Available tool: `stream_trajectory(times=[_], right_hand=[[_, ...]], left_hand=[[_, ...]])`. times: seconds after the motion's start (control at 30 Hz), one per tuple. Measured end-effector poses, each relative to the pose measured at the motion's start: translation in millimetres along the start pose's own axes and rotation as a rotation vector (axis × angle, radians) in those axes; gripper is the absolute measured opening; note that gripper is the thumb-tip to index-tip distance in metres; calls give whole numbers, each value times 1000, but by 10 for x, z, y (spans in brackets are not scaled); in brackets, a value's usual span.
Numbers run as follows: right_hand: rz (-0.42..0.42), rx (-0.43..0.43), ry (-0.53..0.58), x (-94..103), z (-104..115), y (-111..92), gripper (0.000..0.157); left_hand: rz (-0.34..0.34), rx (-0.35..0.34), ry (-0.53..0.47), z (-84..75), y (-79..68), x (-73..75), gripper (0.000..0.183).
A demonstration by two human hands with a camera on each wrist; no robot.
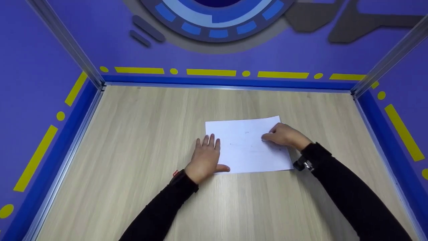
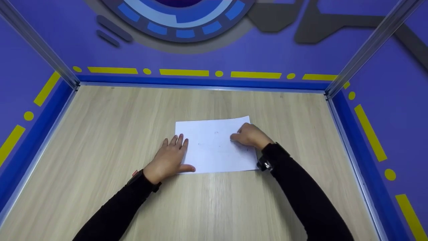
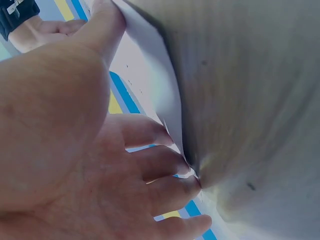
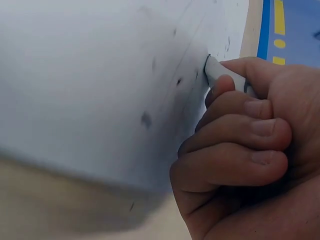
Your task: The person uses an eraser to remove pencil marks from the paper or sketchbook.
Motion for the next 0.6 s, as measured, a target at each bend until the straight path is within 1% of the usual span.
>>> stream_trajectory(times=[0.1, 0.23, 0.33, 0.43, 0.5, 0.6], right_hand=[[10, -22, -4, 91, -141, -36, 52], [18, -34, -14, 196, -270, -80, 51], [19, -48, -18, 252, -340, -113, 50], [30, -59, -23, 268, -377, -122, 50], [50, -60, 0, 255, -379, -110, 50], [65, -58, 80, 250, -346, -68, 52]], left_hand=[[1, 1, -8, 7, -5, 3, 123], [-4, -2, -9, 5, -13, 21, 123], [-13, -6, -7, -3, -10, 36, 123], [-23, -10, 3, -10, -4, 42, 123], [-26, -12, 10, -10, -2, 40, 123], [-25, -12, 17, 1, -8, 27, 123]])
Point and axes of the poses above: each hand's wrist, its own y-axis towards the middle knuckle, its own x-axis out of the back of the hand, z = x × y, the point moved 10 cm from there along y, towards the middle knuckle, and after that the axes turned 6 degrees about y, right-handed, at the moved point
